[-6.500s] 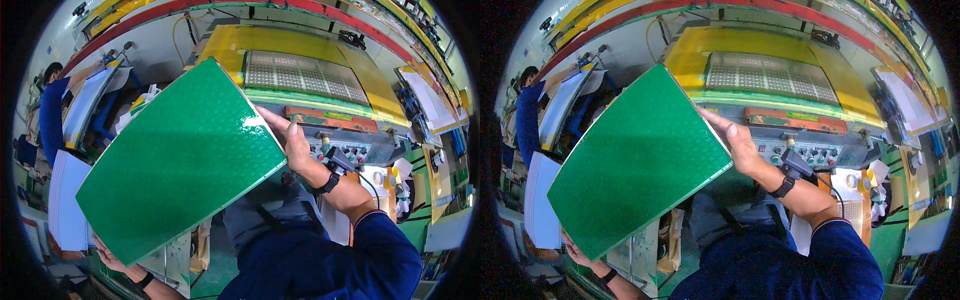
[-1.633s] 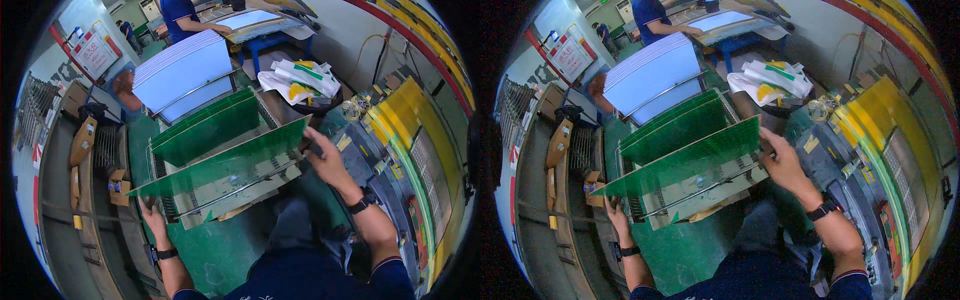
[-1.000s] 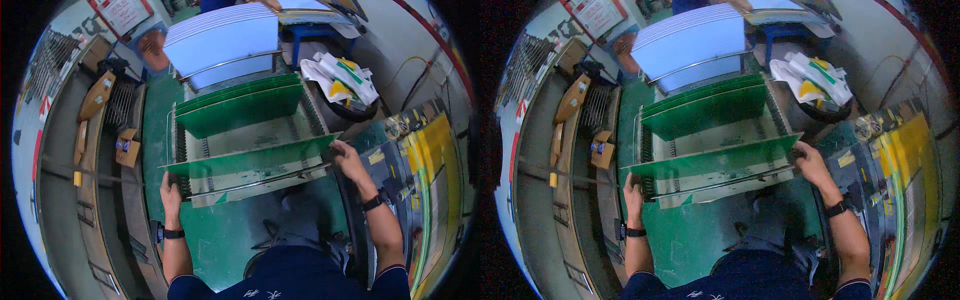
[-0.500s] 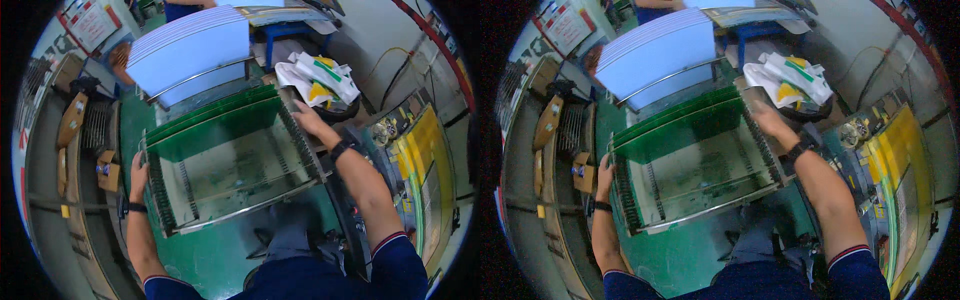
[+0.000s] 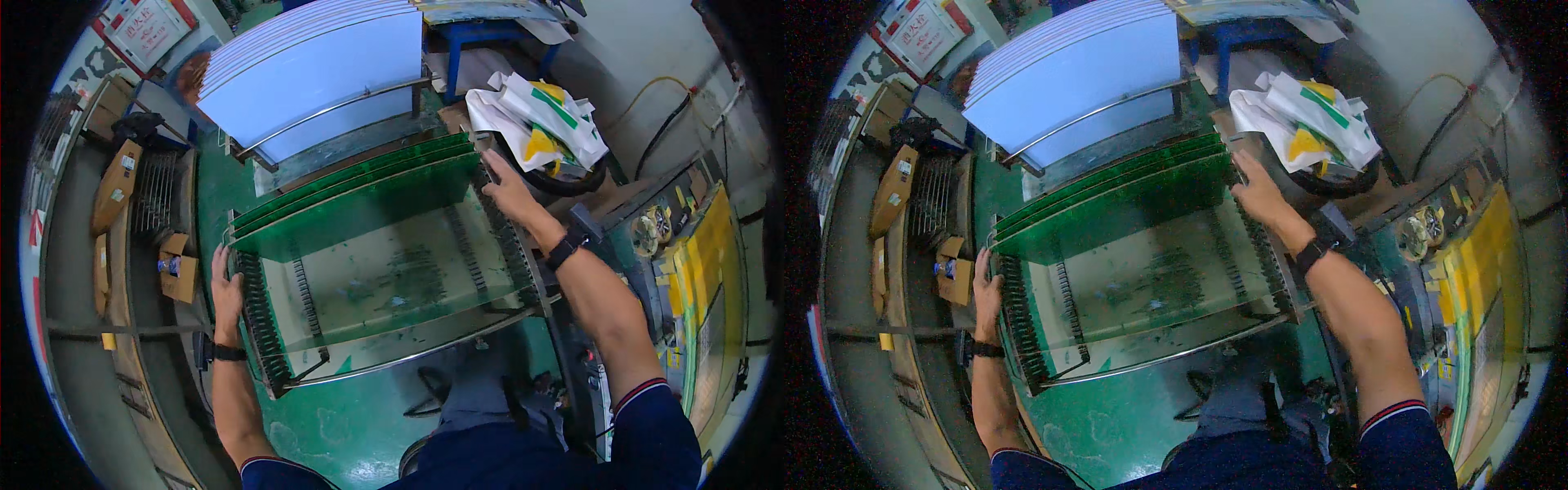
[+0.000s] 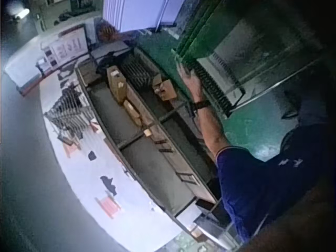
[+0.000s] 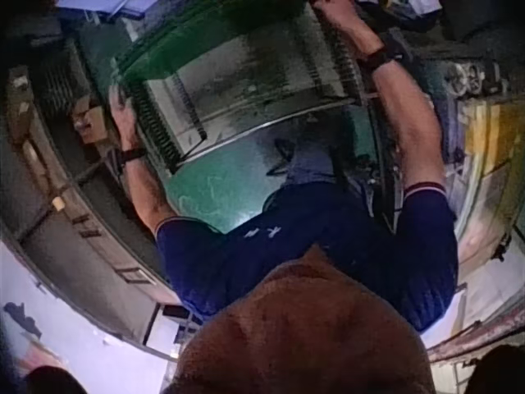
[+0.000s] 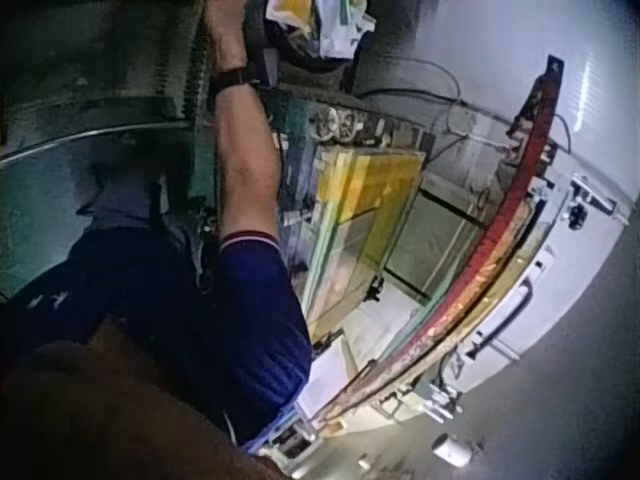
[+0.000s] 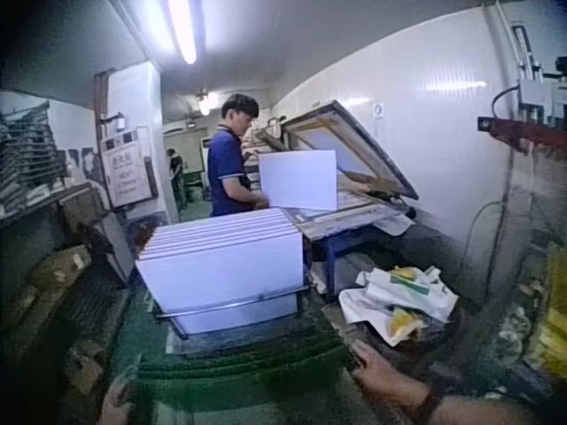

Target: Operating a semi-automatic screen printing machine to print patterns onto electronic boards and organizing them into a rack.

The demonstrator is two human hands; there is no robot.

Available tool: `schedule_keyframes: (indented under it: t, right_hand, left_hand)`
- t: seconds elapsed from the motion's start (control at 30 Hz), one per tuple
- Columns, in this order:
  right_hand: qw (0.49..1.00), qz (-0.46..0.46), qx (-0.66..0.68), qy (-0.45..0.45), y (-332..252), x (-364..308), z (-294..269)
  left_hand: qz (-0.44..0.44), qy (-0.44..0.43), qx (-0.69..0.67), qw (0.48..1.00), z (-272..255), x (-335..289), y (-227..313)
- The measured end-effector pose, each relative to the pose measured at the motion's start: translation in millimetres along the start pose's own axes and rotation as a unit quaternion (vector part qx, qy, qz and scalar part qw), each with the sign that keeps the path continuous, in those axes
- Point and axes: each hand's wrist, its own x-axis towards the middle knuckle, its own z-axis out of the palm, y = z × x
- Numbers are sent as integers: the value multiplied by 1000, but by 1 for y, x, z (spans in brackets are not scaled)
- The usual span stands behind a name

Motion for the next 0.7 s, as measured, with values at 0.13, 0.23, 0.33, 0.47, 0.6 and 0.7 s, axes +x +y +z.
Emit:
schedule_keyframes:
  t: [0.13, 0.23, 0.33, 0.47, 0.6, 0.7]
  right_hand:
    - [995, 7, 97, 2, -25, 3, -23]
    - [991, 12, 131, 11, -75, -4, -42]
    - [971, -76, 218, 59, -116, -12, -69]
    - [970, -140, 162, 113, -179, -39, -131]
    - [945, -222, 168, 171, -214, -91, -201]
    - [944, -225, 144, 194, -236, -144, -231]
  left_hand:
    - [-69, 16, -203, 977, -1, 10, 28]
    - [-72, 59, -228, 969, -24, 11, 48]
    - [9, 86, -251, 964, -63, 22, 51]
    - [34, 159, -219, 962, -115, 33, 121]
    - [65, 100, -176, 977, -154, 60, 184]
    - [143, -10, -22, 990, -212, 95, 181]
